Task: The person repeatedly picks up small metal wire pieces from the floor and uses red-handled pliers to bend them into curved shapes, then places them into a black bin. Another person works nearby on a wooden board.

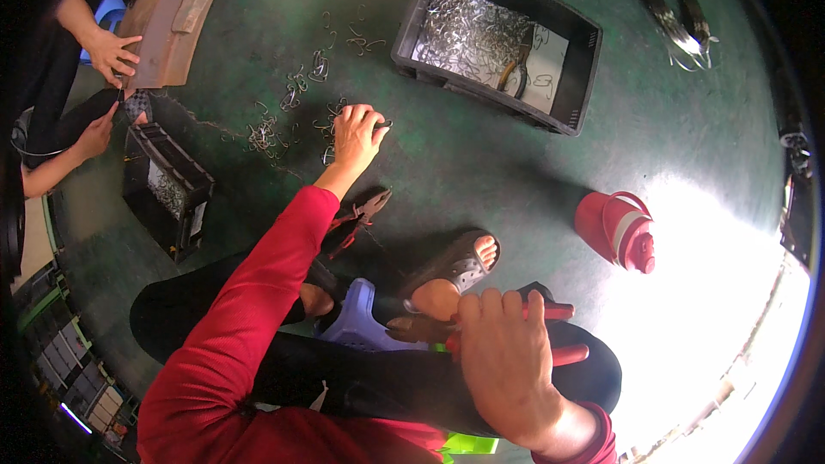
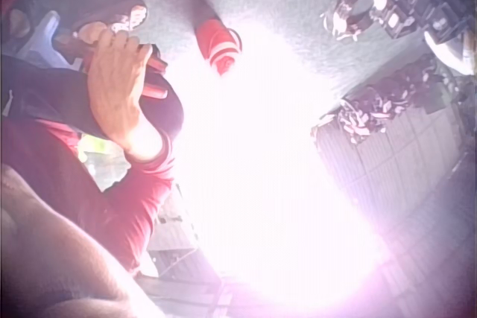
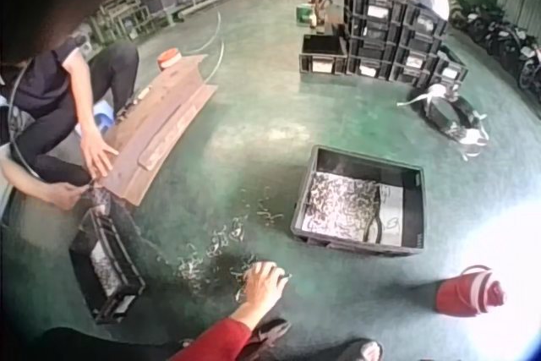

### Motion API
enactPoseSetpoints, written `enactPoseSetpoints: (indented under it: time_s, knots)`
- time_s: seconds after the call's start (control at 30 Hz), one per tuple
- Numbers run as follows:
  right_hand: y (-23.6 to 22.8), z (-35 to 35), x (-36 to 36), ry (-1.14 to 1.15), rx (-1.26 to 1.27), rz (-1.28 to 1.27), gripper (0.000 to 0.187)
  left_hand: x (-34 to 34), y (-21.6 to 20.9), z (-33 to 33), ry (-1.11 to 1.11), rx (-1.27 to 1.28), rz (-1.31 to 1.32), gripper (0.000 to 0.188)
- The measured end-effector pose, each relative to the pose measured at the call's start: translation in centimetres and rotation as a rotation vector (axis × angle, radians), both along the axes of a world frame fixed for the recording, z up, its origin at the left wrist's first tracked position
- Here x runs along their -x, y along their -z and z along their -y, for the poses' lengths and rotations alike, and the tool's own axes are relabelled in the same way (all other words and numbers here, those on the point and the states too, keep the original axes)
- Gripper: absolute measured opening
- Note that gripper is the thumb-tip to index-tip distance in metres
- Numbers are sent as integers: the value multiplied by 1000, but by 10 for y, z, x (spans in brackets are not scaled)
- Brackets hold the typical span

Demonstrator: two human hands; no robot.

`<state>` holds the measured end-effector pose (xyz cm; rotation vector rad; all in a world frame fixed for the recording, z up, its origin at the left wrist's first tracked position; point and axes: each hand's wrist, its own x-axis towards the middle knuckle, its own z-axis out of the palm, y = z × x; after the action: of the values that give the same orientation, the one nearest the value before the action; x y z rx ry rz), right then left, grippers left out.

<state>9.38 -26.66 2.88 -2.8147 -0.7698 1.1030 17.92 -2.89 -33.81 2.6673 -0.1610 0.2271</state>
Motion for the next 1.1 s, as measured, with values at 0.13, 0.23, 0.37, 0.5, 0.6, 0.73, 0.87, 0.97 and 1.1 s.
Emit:
enactPoseSetpoints:
  time_s: [0.13, 0.23, 0.37, 0.5, 0.6, 0.73, 0.87, 0.97, 1.1]
  knots:
    - [-4, 1, 0, -49, 10, 11, 22, -12, -2, 13, 20, -67, -42, 11]
    - [-13, -4, -2, -75, 82, -24, 25, -14, -20, 16, 33, 18, -31, 13]
    - [-22, -13, -17, 40, -124, 63, 24, -19, -70, 12, -199, 407, -43, 14]
    - [-25, -16, -43, 521, -483, -163, 19, -28, -166, -13, -150, 857, 16, 15]
    - [-25, -27, -57, 909, -1030, -413, 10, -16, -263, -31, -42, 916, -7, 16]
    - [-39, -46, -73, 954, -1262, -594, 19, 19, -376, -60, 110, 804, -17, 10]
    - [-43, -75, -76, 895, -1341, -767, 22, 69, -422, -65, 131, 793, 129, 21]
    - [-40, -86, -70, 829, -1302, -820, 24, 88, -415, -64, 175, 710, 221, 20]
    - [-39, -90, -58, 841, -1288, -829, 27, 97, -400, -65, 285, 770, 244, 19]
